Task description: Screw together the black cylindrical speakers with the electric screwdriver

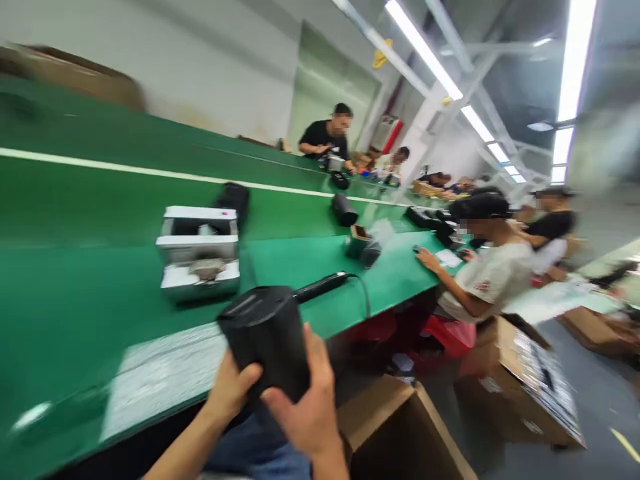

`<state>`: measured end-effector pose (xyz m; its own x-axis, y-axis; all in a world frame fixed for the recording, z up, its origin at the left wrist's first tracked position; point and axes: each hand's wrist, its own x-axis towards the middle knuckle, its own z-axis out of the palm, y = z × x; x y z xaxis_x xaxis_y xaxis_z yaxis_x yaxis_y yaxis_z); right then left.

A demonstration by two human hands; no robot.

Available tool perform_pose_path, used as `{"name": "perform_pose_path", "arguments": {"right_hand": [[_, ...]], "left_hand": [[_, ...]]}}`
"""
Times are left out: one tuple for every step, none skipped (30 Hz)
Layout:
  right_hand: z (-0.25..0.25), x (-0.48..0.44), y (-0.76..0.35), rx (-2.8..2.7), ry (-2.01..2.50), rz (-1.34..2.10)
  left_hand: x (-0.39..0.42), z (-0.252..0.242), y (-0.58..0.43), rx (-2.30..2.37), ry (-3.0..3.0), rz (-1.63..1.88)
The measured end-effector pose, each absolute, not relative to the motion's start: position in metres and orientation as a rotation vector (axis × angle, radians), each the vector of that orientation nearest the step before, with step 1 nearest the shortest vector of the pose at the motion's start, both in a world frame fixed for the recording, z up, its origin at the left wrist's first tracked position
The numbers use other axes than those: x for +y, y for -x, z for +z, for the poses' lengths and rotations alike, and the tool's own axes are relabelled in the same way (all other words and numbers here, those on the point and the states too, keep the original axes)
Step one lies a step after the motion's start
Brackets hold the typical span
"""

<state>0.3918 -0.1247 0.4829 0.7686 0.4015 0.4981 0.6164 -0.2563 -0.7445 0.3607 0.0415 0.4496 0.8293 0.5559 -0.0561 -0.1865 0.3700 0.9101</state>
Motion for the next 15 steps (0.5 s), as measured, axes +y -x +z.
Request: {"name": "perform_pose_path", "arguments": {"right_hand": [[0.480, -0.128, -0.393, -0.754, 1.902, -0.241], [0.475, -0.132, -0.395, -0.731, 1.934, -0.261], [0.469, -0.135, -0.399, -0.726, 1.968, -0.277], [0.463, -0.138, -0.403, -0.724, 1.997, -0.284], [0.456, -0.141, -0.406, -0.731, 2.016, -0.289], [0.451, -0.143, -0.409, -0.738, 2.026, -0.288], [0.447, -0.146, -0.410, -0.743, 2.033, -0.280], [0.444, -0.148, -0.411, -0.742, 2.040, -0.264], [0.444, -0.149, -0.410, -0.734, 2.049, -0.245], [0.445, -0.149, -0.409, -0.716, 2.061, -0.222], [0.447, -0.148, -0.406, -0.685, 2.069, -0.203], [0.450, -0.146, -0.402, -0.645, 2.071, -0.187], [0.454, -0.144, -0.398, -0.606, 2.071, -0.176], [0.458, -0.141, -0.394, -0.570, 2.069, -0.174], [0.461, -0.138, -0.391, -0.547, 2.069, -0.176]], "left_hand": [[0.037, 0.454, -0.361, 0.321, -1.026, 0.475], [0.033, 0.457, -0.362, 0.246, -0.966, 0.462], [0.031, 0.458, -0.365, 0.174, -0.919, 0.461], [0.029, 0.457, -0.369, 0.110, -0.885, 0.470], [0.028, 0.456, -0.372, 0.053, -0.861, 0.479], [0.028, 0.455, -0.375, 0.005, -0.844, 0.489], [0.027, 0.454, -0.376, -0.032, -0.829, 0.498], [0.027, 0.453, -0.377, -0.056, -0.816, 0.505], [0.026, 0.452, -0.377, -0.070, -0.805, 0.506], [0.025, 0.452, -0.377, -0.078, -0.795, 0.499], [0.025, 0.452, -0.377, -0.080, -0.787, 0.489], [0.024, 0.452, -0.377, -0.082, -0.782, 0.477], [0.024, 0.452, -0.376, -0.088, -0.776, 0.467], [0.023, 0.451, -0.376, -0.100, -0.769, 0.461], [0.022, 0.451, -0.376, -0.114, -0.758, 0.465]]}}
